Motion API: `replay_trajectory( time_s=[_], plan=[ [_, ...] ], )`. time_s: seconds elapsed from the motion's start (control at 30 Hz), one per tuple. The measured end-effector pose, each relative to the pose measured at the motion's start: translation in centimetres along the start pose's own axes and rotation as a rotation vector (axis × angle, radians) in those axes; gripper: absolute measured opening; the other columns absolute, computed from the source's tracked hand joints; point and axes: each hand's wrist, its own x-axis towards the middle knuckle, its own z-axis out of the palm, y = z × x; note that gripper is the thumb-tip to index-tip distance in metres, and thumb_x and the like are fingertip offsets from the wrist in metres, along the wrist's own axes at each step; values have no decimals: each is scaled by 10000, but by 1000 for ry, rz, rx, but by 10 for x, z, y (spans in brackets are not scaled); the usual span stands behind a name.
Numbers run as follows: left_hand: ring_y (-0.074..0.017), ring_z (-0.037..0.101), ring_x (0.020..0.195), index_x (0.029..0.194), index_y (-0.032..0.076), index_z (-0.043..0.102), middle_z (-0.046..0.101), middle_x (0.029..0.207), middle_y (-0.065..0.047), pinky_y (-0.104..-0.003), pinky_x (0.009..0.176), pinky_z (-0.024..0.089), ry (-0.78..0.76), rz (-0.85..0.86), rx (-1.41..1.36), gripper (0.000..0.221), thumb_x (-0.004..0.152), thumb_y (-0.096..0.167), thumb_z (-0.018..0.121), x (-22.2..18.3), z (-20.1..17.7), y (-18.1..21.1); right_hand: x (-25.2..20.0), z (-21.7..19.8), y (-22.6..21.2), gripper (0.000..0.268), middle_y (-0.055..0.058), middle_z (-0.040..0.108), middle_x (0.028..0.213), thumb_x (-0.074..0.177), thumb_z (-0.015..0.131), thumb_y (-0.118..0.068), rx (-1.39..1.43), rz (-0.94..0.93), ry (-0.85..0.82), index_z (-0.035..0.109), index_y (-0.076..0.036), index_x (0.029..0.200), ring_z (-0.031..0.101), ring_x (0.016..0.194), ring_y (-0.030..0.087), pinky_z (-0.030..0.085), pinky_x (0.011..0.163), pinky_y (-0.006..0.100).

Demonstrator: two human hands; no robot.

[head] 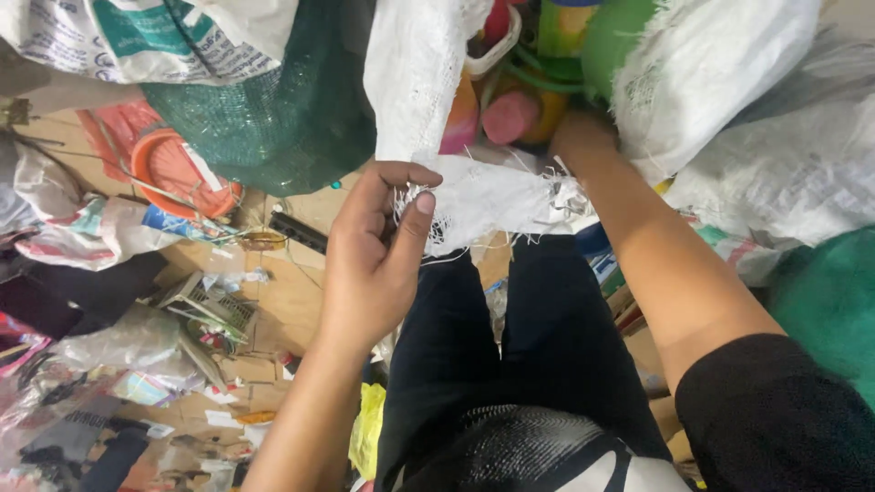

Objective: Sorting through various plastic containers and a toy gun from bags on the floor.

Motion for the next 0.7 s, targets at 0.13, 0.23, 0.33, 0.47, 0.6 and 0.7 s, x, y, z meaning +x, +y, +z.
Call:
replay_trajectory(
  time_s=[0.13,0.23,0.33,0.47,0.6,0.7],
  plan=[
    [-4,382,729,1211,29,596,491,859,64,-199,623,316,-3,37,-1,116,1099,48,571,0,-4,-4,26,34,12,507,269,588,1404,923,591,-210,-117,-33,-14,597,-3,1386,577,1281,426,448,1059,524],
    [-7,364,671,1186,33,591,513,846,66,-200,569,294,-14,-24,-14,125,1065,57,571,3,-2,4,38,39,2,471,248,596,1401,895,631,-200,-278,-70,-118,651,-14,1327,579,1283,397,453,1067,493],
    [-11,369,685,1193,32,604,471,823,58,-205,586,301,3,-22,-11,125,1073,54,577,2,-2,-2,51,41,-4,436,227,605,1397,866,670,-189,-441,-101,-206,704,-24,1268,580,1285,369,458,1074,463],
    [-8,402,714,1195,25,596,532,900,63,-206,605,336,20,37,-29,129,1071,47,570,2,-1,-4,62,57,12,486,263,596,1315,809,677,-178,-177,-5,124,651,-4,1262,585,1202,392,479,963,501],
    [-16,355,626,1166,43,628,477,749,56,-218,538,289,53,-34,53,131,1041,72,605,2,-4,-3,20,32,25,267,258,681,1178,913,610,-109,-85,-120,115,722,-22,1139,663,1093,425,534,923,518],
    [-16,363,628,1166,44,624,490,758,60,-220,540,299,45,-37,47,128,1044,79,602,-2,-4,-7,-81,-61,18,212,257,717,1083,977,579,-84,9,-211,163,744,-32,1099,691,1004,450,548,866,541]
  ],
)
